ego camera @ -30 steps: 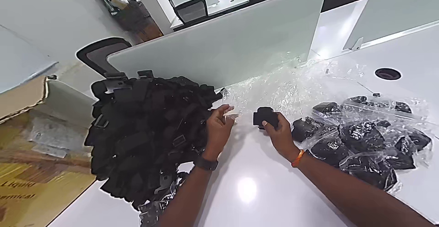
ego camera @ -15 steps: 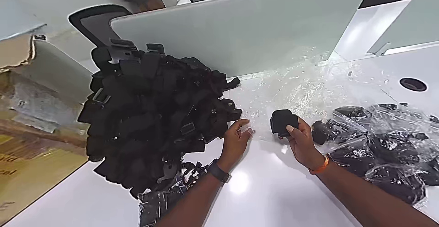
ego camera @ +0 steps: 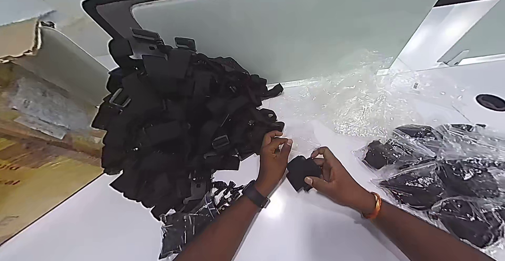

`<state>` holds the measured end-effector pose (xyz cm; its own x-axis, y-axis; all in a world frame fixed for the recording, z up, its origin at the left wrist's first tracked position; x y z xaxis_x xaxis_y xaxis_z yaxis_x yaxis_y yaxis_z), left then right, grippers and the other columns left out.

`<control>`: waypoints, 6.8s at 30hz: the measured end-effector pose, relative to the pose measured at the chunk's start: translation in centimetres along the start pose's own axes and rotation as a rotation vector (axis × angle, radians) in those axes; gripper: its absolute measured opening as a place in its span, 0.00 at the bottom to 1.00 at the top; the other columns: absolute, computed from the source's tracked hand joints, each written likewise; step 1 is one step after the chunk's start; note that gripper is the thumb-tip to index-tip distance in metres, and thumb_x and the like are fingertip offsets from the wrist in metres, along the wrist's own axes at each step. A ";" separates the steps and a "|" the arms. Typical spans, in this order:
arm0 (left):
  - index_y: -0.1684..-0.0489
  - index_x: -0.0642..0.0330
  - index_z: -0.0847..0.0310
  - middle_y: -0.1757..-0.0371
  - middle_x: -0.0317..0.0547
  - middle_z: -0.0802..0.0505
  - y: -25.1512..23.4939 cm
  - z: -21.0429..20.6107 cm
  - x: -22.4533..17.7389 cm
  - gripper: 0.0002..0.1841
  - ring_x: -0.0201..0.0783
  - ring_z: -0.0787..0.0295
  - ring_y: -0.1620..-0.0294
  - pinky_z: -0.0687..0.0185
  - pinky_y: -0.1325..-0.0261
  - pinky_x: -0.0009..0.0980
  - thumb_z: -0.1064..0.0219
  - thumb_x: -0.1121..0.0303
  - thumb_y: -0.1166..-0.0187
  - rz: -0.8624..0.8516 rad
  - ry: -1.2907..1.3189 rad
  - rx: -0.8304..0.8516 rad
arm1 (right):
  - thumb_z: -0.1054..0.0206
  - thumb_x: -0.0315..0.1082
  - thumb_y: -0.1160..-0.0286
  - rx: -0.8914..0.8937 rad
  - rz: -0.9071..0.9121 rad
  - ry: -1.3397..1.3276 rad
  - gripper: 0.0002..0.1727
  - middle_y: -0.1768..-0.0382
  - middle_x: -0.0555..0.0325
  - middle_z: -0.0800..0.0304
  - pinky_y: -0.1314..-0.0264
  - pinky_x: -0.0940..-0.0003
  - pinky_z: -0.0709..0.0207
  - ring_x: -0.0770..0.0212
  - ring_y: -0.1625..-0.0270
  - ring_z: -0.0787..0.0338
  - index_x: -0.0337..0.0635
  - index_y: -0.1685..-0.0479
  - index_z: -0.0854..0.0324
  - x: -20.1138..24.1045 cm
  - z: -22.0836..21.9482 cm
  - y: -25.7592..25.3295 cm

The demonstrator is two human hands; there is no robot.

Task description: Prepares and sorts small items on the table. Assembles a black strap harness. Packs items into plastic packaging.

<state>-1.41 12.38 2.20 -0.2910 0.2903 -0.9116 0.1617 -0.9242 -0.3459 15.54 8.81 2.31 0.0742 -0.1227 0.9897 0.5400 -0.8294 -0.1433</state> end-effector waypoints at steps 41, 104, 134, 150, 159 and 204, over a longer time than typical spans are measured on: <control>0.57 0.68 0.11 0.59 0.44 0.05 0.4 -0.8 -1.6 0.06 0.31 0.08 0.56 0.11 0.44 0.30 0.31 0.74 0.22 -0.164 0.084 0.092 | 0.25 0.34 0.26 -0.157 -0.058 0.087 0.24 0.54 0.53 0.08 0.61 0.67 0.08 0.60 0.59 0.05 0.35 0.35 0.27 -0.5 4.1 -1.1; 0.50 0.71 0.16 0.59 0.50 0.08 3.4 -4.9 -4.3 0.10 0.33 0.09 0.59 0.10 0.49 0.28 0.31 0.74 0.24 -0.343 -0.082 0.378 | 0.20 0.38 0.37 -0.487 0.170 0.502 0.14 0.81 0.72 0.24 0.79 0.84 0.34 0.80 0.81 0.29 0.44 0.68 0.21 1.4 6.3 0.3; 0.43 0.46 0.08 0.32 0.48 0.14 2.4 -4.2 -3.8 0.15 0.47 0.22 0.28 0.25 0.25 0.44 0.31 0.71 0.25 -0.395 -0.408 0.351 | 0.28 0.28 0.31 -0.348 0.073 0.328 0.12 0.55 0.56 0.10 0.64 0.74 0.14 0.69 0.66 0.11 0.37 0.50 0.21 0.4 7.3 -1.1; 0.54 0.65 0.16 0.82 0.32 0.17 1.4 -3.0 -1.0 0.07 0.24 0.25 0.84 0.25 0.77 0.22 0.32 0.72 0.21 0.134 0.192 0.271 | 0.33 0.50 0.19 0.041 -0.049 -0.110 0.30 0.54 0.57 0.11 0.52 0.62 0.10 0.61 0.55 0.08 0.35 0.30 0.28 -0.6 3.8 -1.5; 0.45 0.70 0.19 0.76 0.37 0.10 1.6 -4.2 -0.4 0.11 0.27 0.15 0.79 0.16 0.72 0.25 0.34 0.77 0.21 0.274 0.303 0.473 | 0.32 0.20 0.32 0.154 -0.186 0.153 0.19 0.60 0.61 0.12 0.60 0.76 0.17 0.72 0.63 0.13 0.38 0.40 0.21 -1.2 4.2 -1.4; 0.54 0.67 0.17 0.64 0.42 0.06 1.9 -4.6 -0.7 0.09 0.29 0.09 0.67 0.11 0.61 0.25 0.27 0.77 0.29 0.150 0.259 0.456 | 0.27 0.24 0.32 -0.076 -0.010 0.138 0.06 0.69 0.62 0.11 0.67 0.77 0.17 0.72 0.71 0.13 0.40 0.61 0.18 -0.6 4.4 -1.4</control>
<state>3.40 11.58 1.16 -0.0451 0.1457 -0.9883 -0.2585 -0.9573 -0.1293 18.43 12.45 1.90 -0.0495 -0.1831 0.9819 0.4746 -0.8693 -0.1382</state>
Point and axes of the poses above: each hand's wrist, its own y-axis away from the middle knuckle, its own z-axis out of the back of the hand, x = y × z, the point moved 10 cm from there along -y, towards the middle knuckle
